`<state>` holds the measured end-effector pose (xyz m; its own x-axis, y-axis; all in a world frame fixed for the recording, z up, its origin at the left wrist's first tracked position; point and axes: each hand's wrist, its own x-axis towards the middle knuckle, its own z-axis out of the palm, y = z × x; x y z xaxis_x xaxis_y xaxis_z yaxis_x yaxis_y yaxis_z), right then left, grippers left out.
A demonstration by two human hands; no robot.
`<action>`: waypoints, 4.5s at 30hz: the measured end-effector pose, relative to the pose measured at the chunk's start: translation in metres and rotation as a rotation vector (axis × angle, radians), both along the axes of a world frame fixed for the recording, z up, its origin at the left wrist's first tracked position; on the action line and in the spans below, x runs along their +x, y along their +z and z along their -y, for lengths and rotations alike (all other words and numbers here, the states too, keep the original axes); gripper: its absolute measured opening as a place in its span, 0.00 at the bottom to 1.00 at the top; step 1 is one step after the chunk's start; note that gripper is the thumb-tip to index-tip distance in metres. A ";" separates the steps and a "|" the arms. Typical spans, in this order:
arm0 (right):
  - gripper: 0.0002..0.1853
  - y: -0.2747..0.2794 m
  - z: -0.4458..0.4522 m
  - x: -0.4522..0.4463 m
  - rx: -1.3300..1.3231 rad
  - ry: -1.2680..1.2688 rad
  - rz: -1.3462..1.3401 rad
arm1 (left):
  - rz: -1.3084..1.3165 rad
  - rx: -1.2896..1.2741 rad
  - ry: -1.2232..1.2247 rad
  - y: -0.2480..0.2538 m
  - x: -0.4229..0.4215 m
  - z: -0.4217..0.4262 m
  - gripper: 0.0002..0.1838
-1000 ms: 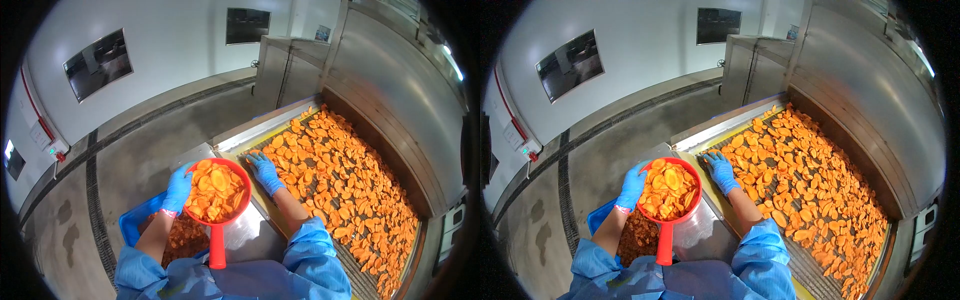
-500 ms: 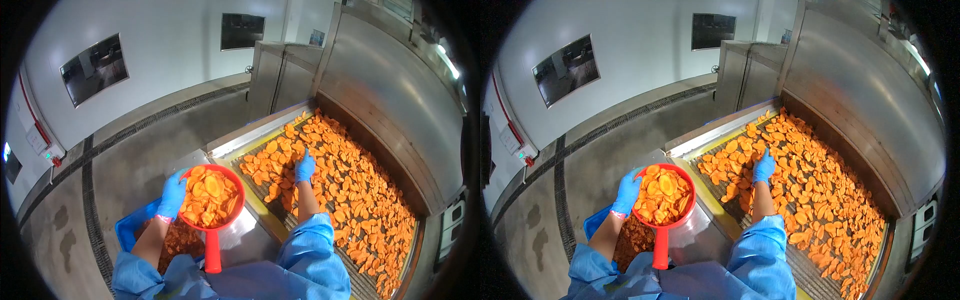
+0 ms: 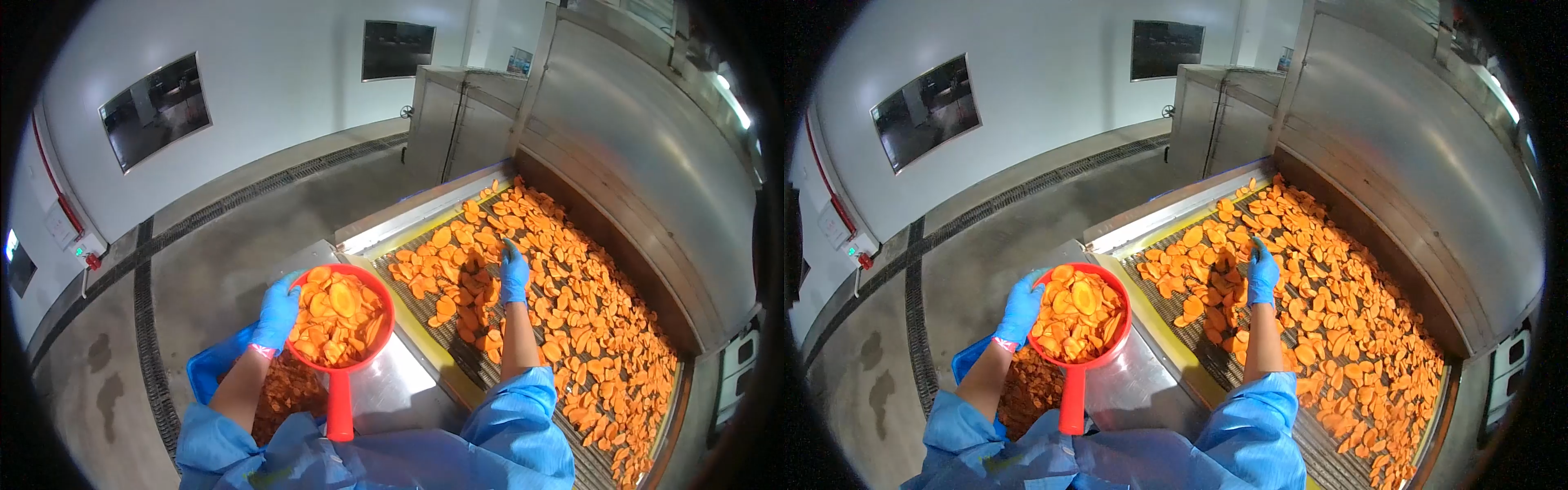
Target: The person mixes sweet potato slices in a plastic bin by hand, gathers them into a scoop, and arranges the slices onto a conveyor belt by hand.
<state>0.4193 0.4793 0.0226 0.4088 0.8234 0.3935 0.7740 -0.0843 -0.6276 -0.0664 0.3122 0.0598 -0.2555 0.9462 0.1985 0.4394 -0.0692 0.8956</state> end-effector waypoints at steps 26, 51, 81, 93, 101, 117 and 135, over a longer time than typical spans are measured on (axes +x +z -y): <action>0.40 0.079 0.189 -0.291 0.061 0.950 0.685 | -0.023 -0.005 -0.402 0.016 0.008 -0.005 0.19; 0.18 0.047 0.225 -0.323 -0.122 0.735 0.482 | 0.067 -0.117 -0.641 0.026 0.018 -0.015 0.19; 0.18 0.115 0.329 -0.083 0.405 0.490 -1.741 | 0.088 -0.084 -0.752 -0.011 0.026 -0.046 0.22; 0.28 0.038 0.564 0.241 0.546 -0.500 -1.230 | 0.117 -0.106 -0.758 -0.015 0.014 -0.053 0.21; 0.20 -0.024 0.609 0.326 0.423 -0.504 -1.233 | 0.097 -0.138 -0.746 -0.015 0.006 -0.055 0.23; 0.19 0.024 0.627 0.285 0.538 -0.543 -0.947 | 0.076 -0.129 -0.782 -0.008 0.005 -0.051 0.22; 0.26 0.034 0.672 0.320 0.435 -0.664 -0.712 | 0.146 -0.129 -0.771 -0.023 -0.003 -0.061 0.22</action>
<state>0.7392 -0.1925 0.0571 0.9759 0.1973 0.0935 0.0983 -0.0144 -0.9951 -0.0697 0.3729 0.0373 0.4656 0.8803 0.0907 0.1870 -0.1980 0.9622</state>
